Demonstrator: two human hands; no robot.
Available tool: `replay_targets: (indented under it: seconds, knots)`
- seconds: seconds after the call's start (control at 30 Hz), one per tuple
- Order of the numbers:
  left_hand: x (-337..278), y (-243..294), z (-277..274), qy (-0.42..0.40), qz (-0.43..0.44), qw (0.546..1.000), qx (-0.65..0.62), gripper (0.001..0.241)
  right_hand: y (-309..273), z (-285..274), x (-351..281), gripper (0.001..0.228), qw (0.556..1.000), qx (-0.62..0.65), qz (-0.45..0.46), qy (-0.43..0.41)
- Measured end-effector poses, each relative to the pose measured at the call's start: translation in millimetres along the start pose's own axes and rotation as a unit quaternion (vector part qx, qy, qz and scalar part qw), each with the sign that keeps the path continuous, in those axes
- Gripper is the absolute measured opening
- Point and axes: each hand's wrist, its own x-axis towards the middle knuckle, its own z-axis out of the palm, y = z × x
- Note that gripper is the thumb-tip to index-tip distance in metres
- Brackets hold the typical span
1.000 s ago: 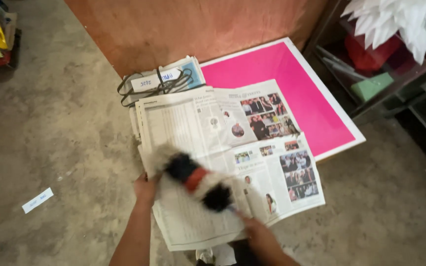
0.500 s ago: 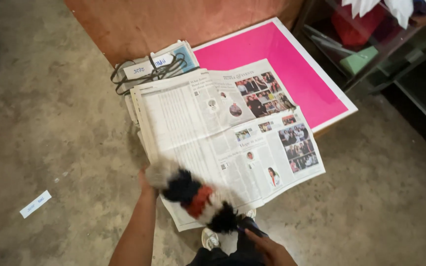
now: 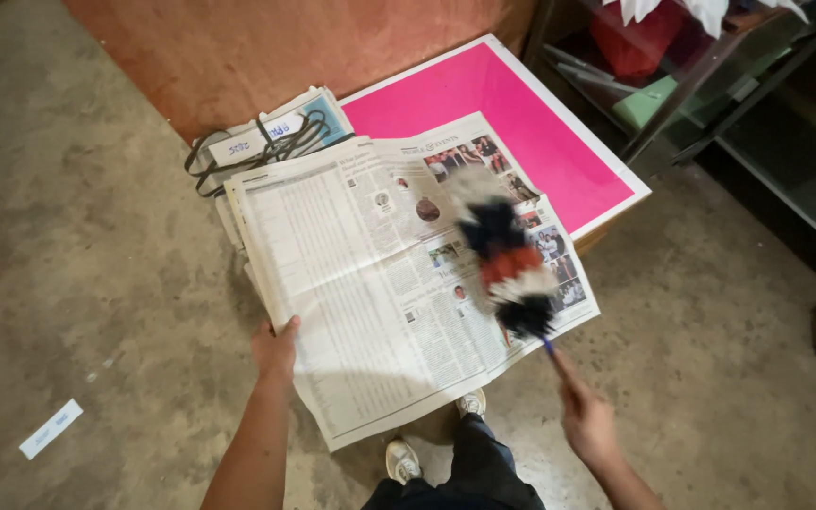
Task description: Dusting off individual newspaper pages from a stack and organizing them.
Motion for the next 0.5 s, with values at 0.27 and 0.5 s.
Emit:
replay_targets:
  seconds: [0.27, 0.5]
  knots:
    - [21.5, -30.0, 14.1, 0.047, -0.022, 0.996, 0.067, 0.051, -15.7, 29.6, 88.0, 0.043, 0.994, -0.042, 0.075, -0.06]
    - [19.3, -34.7, 14.9, 0.054, -0.043, 0.993, 0.094, 0.063, 24.9, -16.2, 120.0, 0.053, 0.988, -0.069, 0.134, 0.032]
